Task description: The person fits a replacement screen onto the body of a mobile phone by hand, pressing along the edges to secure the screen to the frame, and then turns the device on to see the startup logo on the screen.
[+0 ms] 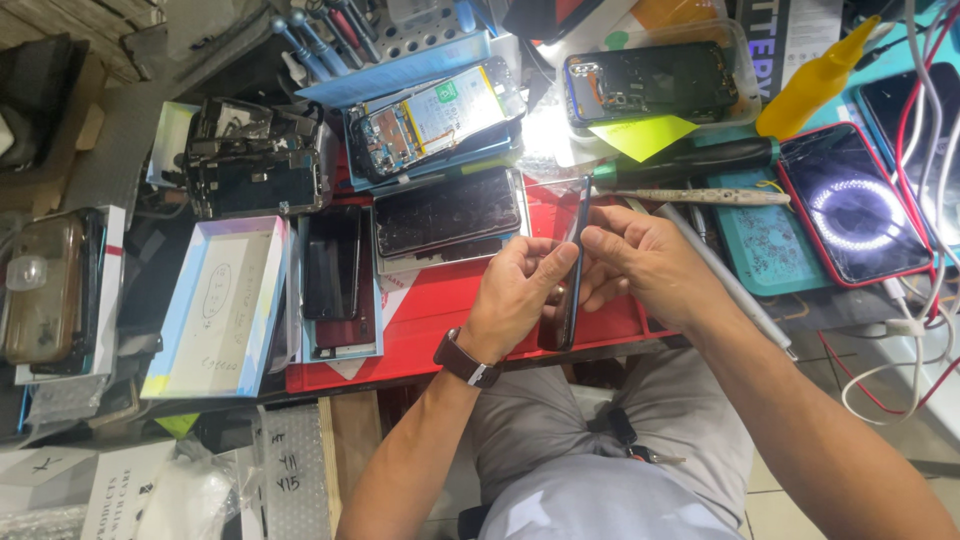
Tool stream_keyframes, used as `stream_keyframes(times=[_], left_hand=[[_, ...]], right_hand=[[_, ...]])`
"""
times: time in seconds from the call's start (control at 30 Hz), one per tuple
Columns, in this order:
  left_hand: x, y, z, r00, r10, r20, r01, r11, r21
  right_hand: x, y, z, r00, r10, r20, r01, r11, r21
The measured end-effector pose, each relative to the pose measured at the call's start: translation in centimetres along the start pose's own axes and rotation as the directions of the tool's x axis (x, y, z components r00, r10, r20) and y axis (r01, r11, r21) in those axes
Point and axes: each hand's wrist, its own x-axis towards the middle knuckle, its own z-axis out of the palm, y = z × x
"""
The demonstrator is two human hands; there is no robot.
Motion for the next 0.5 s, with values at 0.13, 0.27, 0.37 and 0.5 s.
stream_keyframes(times=[0.13, 0.27, 0.37, 0.5], left_hand=[[0.1, -0.19, 0.04, 0.999, 0.03, -0.044, -0.026, 0.996, 0.084], [-0.03, -0.22, -0.21, 0.995, 0.069, -0.07, -0.054, 0.981, 0.187], [-0.27, 0.09, -0.28, 0.993, 0.105, -0.062, -0.093, 0.981, 0.171], [-0.75, 0.62, -0.06, 0.999, 0.039, -0.015, -0.039, 0.999, -0.002]], right_hand=[[-0.38, -0.32, 0.52, 0.999, 0.03, -0.017, -0.03, 1.0, -0.001], [-0.31, -0.14, 0.63, 1.0, 0.028, -0.008, -0.028, 0.999, 0.031], [-0.15, 0.14, 0.38, 1.0, 0.009, 0.006, -0.009, 0.998, 0.064], [0.07, 0.31, -0.07, 0.998, 0.054, -0.039, -0.052, 0.996, 0.069]])
